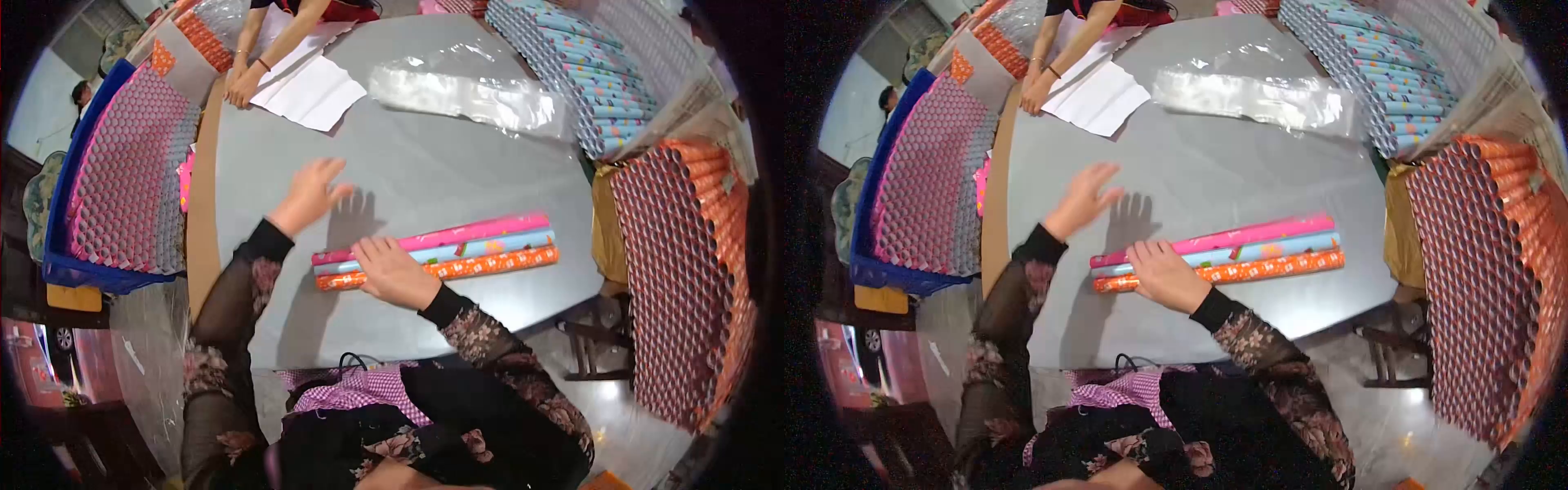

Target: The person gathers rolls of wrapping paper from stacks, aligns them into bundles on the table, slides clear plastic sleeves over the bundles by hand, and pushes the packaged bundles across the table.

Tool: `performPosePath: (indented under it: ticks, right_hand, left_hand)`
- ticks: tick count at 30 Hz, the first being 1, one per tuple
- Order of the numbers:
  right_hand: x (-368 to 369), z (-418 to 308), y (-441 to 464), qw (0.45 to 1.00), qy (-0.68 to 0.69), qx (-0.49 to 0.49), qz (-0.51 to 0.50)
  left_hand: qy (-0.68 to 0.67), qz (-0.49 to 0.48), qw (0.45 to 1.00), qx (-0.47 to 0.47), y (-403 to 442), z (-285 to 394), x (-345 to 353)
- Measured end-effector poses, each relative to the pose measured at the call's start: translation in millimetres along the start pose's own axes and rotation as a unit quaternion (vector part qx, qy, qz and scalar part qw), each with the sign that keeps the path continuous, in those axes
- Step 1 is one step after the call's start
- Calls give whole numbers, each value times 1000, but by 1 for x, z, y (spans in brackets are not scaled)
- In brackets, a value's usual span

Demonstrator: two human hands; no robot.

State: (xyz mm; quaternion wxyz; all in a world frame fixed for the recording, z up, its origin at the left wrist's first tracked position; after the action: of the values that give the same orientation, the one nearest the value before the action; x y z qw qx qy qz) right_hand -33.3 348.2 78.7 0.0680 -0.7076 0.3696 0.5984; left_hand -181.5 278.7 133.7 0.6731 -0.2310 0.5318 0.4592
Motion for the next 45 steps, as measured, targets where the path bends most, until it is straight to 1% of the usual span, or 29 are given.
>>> performPosePath:
  ticks: [3, 5, 6, 8, 9, 10, 12, 13, 15, 16, 17, 18, 19, 20, 21, 22, 23, 24, 25, 27, 28, 30, 31, 32, 33, 34, 35, 40, 45]
  right_hand:
    - [-11, -3, 0, 997, -46, -34, 60]
    - [-9, -2, 1, 997, -57, -33, 52]
    - [-7, 1, 1, 996, -70, -23, 42]
    - [-1, 2, 4, 997, -69, -22, 38]
    - [0, 6, 3, 997, -68, -13, 35]
    - [-7, 3, 1, 994, -100, -28, 40]
    - [-14, 6, 1, 996, -72, -30, 47]
    - [-13, 7, 1, 997, -45, -31, 55]
    - [2, 5, 0, 994, -100, -27, 40]
    - [4, 5, -1, 992, -110, -24, 51]
    - [5, 5, -1, 990, -122, -19, 63]
    - [7, 7, -1, 992, -113, -8, 57]
    - [8, 8, -3, 992, -116, -1, 56]
    - [8, 7, -3, 992, -108, -5, 65]
    - [7, 6, -4, 992, -101, -9, 75]
    - [7, 6, -4, 992, -97, -9, 79]
    - [4, 7, -5, 992, -100, -5, 80]
    - [-1, 6, -4, 991, -107, -13, 74]
    - [-5, 4, -4, 991, -113, -22, 68]
    - [-14, 6, -4, 993, -84, -23, 74]
    - [-18, 6, -3, 995, -53, -27, 80]
    - [-11, 5, -4, 993, -80, -30, 79]
    - [-6, 4, -5, 991, -105, -33, 77]
    - [-7, 5, -5, 993, -76, -21, 89]
    - [-7, 6, -5, 993, -75, -23, 91]
    - [-7, 6, -5, 993, -73, -22, 86]
    - [-3, 4, -5, 994, -68, -23, 81]
    - [8, 4, -5, 996, -24, -31, 84]
    - [8, 4, 0, 999, 31, -12, 19]
  left_hand:
    - [-140, 13, 990, -20, 87, -25, 6]
    - [-151, -59, 976, -147, 132, -14, 1]
    - [-149, -55, 976, -152, 156, -19, 10]
    - [-208, 68, 968, -121, 197, -32, 12]
    - [-208, 70, 968, -124, 211, -31, 19]
    - [-251, 68, 946, -196, 222, -43, 28]
    - [-303, 48, 895, -323, 243, -63, 48]
    - [-305, 45, 895, -324, 249, -62, 56]
    - [-388, 59, 836, -384, 250, -67, 74]
    - [-273, 60, 892, -356, 264, -81, 80]
    - [-275, 55, 893, -353, 274, -99, 93]
    - [-115, 96, 965, -217, 290, -94, 92]
    - [49, 136, 987, -70, 294, -67, 90]
    - [217, 106, 969, -52, 303, -66, 99]
    - [215, 107, 970, -47, 308, -71, 103]
    - [7, 151, 976, -159, 312, -101, 94]
    - [-202, 185, 926, -262, 311, -134, 96]
    - [-234, 242, 900, -275, 305, -135, 83]
    - [-235, 241, 901, -273, 302, -132, 76]
    - [-326, 181, 873, -315, 283, -132, 63]
    - [-411, 140, 853, -289, 272, -124, 54]
    - [-523, 115, 784, -313, 213, -67, 20]
    - [-554, 96, 781, -273, 191, -58, 10]
    - [-440, 65, 874, -195, 153, -76, 0]
    - [-581, 60, 764, -275, 117, -78, -1]
    - [-565, 79, 756, -321, 81, -75, -12]
    - [-559, 71, 762, -319, 53, -98, -9]
    - [-500, 137, 732, -443, -98, -168, -8]
    - [-448, 199, 743, -456, -156, -136, -30]
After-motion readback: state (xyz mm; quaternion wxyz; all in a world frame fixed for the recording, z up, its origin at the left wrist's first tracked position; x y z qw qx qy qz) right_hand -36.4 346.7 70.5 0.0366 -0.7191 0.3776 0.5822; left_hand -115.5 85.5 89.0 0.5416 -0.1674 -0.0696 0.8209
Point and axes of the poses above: each hand's wrist, its own y-axis towards the middle knuckle, its own x-axis out of the palm, z = x × y, the point moved 9 cm from there along y, towards the middle knuckle, and after that the axes turned 15 degrees about -x, right-handed, at the moved point
